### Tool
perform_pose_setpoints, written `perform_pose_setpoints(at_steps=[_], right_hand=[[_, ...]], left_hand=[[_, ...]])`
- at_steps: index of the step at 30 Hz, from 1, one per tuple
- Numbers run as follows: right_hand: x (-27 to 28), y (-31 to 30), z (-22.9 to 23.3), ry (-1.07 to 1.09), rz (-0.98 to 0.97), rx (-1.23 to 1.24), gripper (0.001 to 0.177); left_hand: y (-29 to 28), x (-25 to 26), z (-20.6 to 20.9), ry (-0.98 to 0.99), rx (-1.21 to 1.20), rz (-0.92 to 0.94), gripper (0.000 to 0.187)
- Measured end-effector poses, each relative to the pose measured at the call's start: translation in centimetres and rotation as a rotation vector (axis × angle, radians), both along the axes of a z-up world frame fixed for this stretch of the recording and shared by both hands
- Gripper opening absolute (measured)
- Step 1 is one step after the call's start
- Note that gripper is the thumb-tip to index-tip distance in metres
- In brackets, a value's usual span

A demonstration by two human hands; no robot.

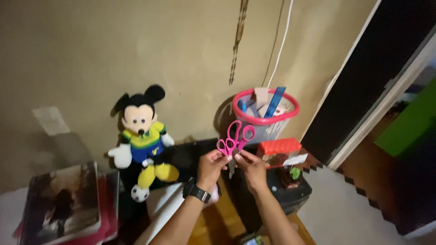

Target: The person wipes a pair of pink scissors, a green ruler, a green set square, and a yellow set square with a blue cloth, then places each item into a pink mesh basket. The person also wipes a small potted plant and the surface of a black box with the same cloth.

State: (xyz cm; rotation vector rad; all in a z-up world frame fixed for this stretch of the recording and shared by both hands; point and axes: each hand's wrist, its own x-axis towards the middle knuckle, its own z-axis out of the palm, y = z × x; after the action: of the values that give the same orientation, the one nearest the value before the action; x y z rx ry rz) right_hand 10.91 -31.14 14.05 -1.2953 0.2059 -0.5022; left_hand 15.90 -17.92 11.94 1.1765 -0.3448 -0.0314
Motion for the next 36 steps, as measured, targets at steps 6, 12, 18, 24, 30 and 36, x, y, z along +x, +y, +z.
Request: perform_pose_setpoints(at_steps=[6,12,18,24,30,36], right_hand=[[2.2,-3.9,3.9,-0.041,-0.079,-0.077,0.035],[4.1,-7.1,7.7,-0.125,-0.075,-0.18,0.04],[7.7,-10.6,8.6,-0.171,-0.067,-0.283,0.033],[6.2,-9.5,13.8,-0.159,-0.1,-0.335,0.028],[9.1,-11.1,14.7,-0.187,-0.117,-0.355,0.024],[12.0,-12.3,14.4,-0.176,-0.095,-0.286,0.023]], left_hand=[[-3.6,3.3,3.3,-0.041,-0.004,-0.029,0.022],[-5.7,5.0,7.7,-0.113,0.013,-0.069,0.021],[-9.1,9.0,8.0,-0.096,-0.03,-0.115,0.023],[-10.6,11.2,10.4,-0.156,-0.029,-0.08,0.021],[-12.1,13.1,12.2,-0.181,-0.029,-0.077,0.019],[-13.7,16.1,11.4,-0.135,-0.065,-0.091,0.028]])
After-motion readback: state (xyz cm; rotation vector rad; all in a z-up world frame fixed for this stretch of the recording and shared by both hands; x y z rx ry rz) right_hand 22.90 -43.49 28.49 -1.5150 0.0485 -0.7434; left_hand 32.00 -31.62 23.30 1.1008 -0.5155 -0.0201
